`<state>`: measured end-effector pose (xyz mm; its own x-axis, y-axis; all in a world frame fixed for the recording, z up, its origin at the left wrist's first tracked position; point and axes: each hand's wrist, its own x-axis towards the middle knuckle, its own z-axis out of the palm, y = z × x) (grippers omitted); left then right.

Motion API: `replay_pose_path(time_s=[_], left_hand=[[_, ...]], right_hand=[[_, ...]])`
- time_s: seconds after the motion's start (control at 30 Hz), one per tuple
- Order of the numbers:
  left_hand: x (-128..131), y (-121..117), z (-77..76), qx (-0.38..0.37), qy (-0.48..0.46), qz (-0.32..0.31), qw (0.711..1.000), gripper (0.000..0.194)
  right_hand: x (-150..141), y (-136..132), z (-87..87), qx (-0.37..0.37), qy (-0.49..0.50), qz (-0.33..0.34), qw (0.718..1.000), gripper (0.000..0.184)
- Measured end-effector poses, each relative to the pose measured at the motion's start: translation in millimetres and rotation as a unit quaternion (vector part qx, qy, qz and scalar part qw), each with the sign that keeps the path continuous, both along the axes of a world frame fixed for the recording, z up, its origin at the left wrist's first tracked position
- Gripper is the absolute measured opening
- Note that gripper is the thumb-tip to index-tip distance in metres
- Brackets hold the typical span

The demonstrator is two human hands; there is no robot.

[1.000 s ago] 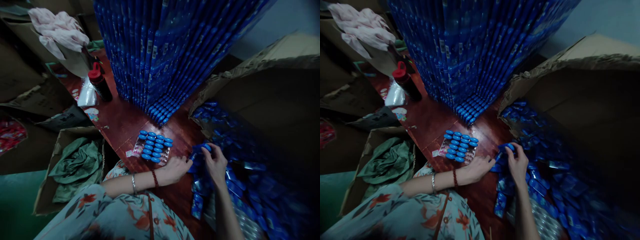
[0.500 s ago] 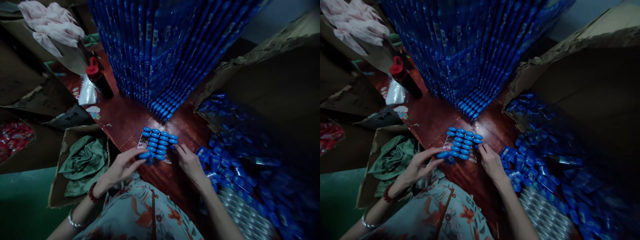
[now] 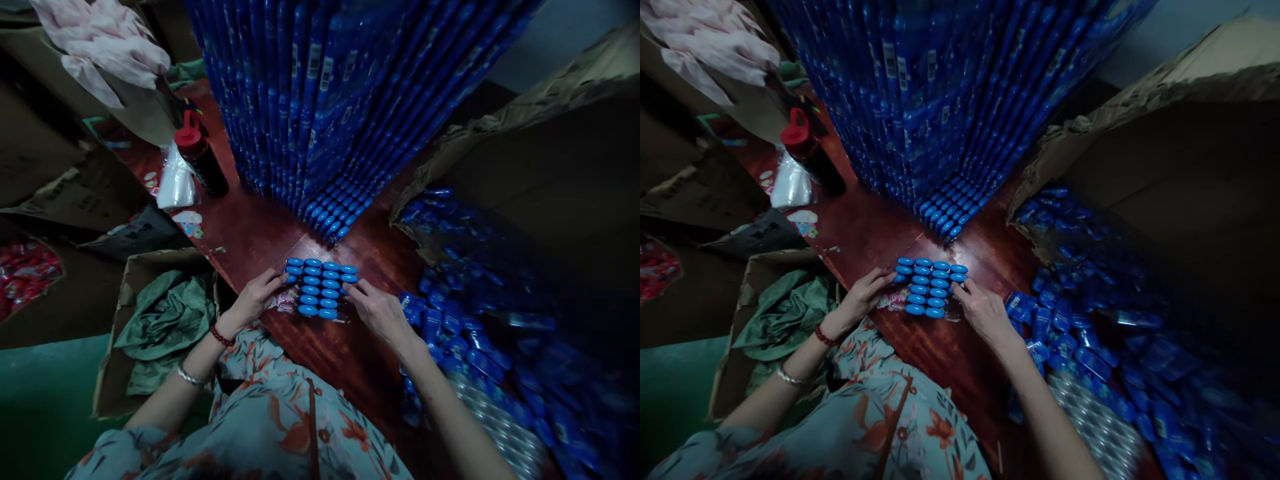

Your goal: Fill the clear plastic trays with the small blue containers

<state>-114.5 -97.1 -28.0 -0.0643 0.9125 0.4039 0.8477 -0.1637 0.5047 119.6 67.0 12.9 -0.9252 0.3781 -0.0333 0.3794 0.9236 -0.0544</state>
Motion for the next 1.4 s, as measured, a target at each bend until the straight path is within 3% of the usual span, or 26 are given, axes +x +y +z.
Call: replay_pose_path(time_s=[0.13, 0.33, 0.83, 1.0, 1.1, 1.2, 1.33, 1.4], left_hand=[[-2, 7, 18.9, -0.041, 0.093, -0.033, 0.994, 0.027], [-3, 21, 37.0, -0.066, 0.089, -0.084, 0.990, 0.027], [-15, 22, 30.5, -0.114, 0.088, -0.131, 0.981, 0.033], [-13, 18, 32.7, -0.077, 0.162, -0.048, 0.983, 0.030], [5, 5, 34.7, 0.006, 0.183, -0.009, 0.983, 0.029], [46, -3, 35.4, 0.070, 0.107, -0.052, 0.990, 0.029], [123, 25, 32.7, -0.075, 0.069, -0.214, 0.971, 0.023], [158, 53, 27.3, -0.124, 0.094, -0.228, 0.961, 0.024]], right_hand=[[3, -6, -13.0, 0.041, 0.041, -0.010, 0.998, 0.035], [8, -15, -29.6, 0.036, 0.043, -0.064, 0.996, 0.042], [7, -14, -31.2, -0.056, 0.055, -0.077, 0.994, 0.046], [17, -15, -28.7, -0.070, 0.095, -0.079, 0.990, 0.045], [46, 3, -23.4, -0.066, 0.192, -0.186, 0.961, 0.041], [83, 32, -16.4, -0.080, 0.230, -0.291, 0.925, 0.037], [101, 56, -10.7, -0.143, 0.138, -0.319, 0.927, 0.046], [92, 55, -10.3, -0.142, 0.094, -0.345, 0.923, 0.047]])
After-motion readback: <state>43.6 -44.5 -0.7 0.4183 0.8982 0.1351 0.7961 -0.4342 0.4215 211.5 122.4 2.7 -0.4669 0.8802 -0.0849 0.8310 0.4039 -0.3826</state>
